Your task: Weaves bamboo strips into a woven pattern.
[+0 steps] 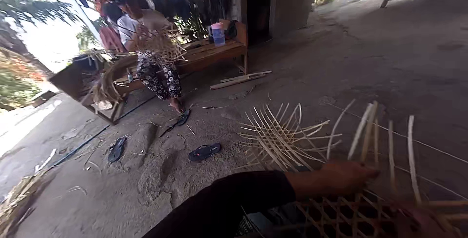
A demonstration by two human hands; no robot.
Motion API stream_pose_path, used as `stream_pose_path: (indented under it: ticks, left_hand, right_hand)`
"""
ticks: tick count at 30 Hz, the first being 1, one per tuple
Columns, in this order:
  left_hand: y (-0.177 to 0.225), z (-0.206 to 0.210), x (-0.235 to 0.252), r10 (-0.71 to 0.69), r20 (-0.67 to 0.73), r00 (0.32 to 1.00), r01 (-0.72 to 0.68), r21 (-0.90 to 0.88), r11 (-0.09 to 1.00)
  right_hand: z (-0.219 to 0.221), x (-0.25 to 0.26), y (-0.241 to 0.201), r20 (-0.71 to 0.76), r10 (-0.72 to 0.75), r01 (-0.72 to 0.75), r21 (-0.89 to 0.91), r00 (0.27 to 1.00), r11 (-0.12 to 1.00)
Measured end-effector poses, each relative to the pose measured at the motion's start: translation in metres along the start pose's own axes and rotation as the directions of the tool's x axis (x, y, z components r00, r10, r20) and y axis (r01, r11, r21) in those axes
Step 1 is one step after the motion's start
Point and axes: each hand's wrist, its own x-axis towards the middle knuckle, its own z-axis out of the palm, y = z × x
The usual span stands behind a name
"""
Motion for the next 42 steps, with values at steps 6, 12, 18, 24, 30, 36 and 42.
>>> stream_pose_path:
  ticks: [6, 12, 18, 24, 30, 36, 42]
  left_hand:
    - [0.003, -0.002, 0.035, 0.31, 0.286, 0.907, -0.325, 0.005, 0.946]
    - [0.008, -0.005, 0.035, 0.329, 0.387, 0.862, -0.346, -0.027, 0.938]
    - [0.025, -0.008, 0.035, 0.306, 0.335, 0.891, -0.381, 0.188, 0.905]
    - [0.033, -0.05, 0.049, 0.303, 0.325, 0.896, -0.401, 0.296, 0.867]
    - [0.062, -0.141, 0.075, 0.306, 0.248, 0.919, -0.392, 0.517, 0.761]
    - [0.117, -0.216, 0.08, 0.357, 0.113, 0.927, -0.343, 0.64, 0.687]
    - [0.141, -0.269, 0.069, 0.379, 0.01, 0.925, -0.261, 0.741, 0.618]
  right_hand:
    - [-0.041, 0.026, -0.036, 0.088, 0.079, -0.067, -0.139, 0.993, 0.988]
    - [-0.067, -0.027, -0.052, 0.197, 0.225, -0.23, 0.004, 0.954, 0.973]
    - [-0.062, -0.049, -0.062, 0.595, 0.378, -0.621, 0.274, 0.71, 0.735]
    - [-0.055, -0.033, -0.097, 0.565, 0.385, -0.682, 0.561, 0.729, 0.469]
    - [-0.054, 0.037, -0.132, 0.347, 0.461, -0.495, 0.832, 0.817, 0.251]
    - [-0.085, 0.132, -0.153, 0.095, 0.547, -0.296, 0.909, 0.832, 0.292]
    - [-0.091, 0.13, -0.151, -0.09, 0.499, -0.174, 0.871, 0.862, 0.459]
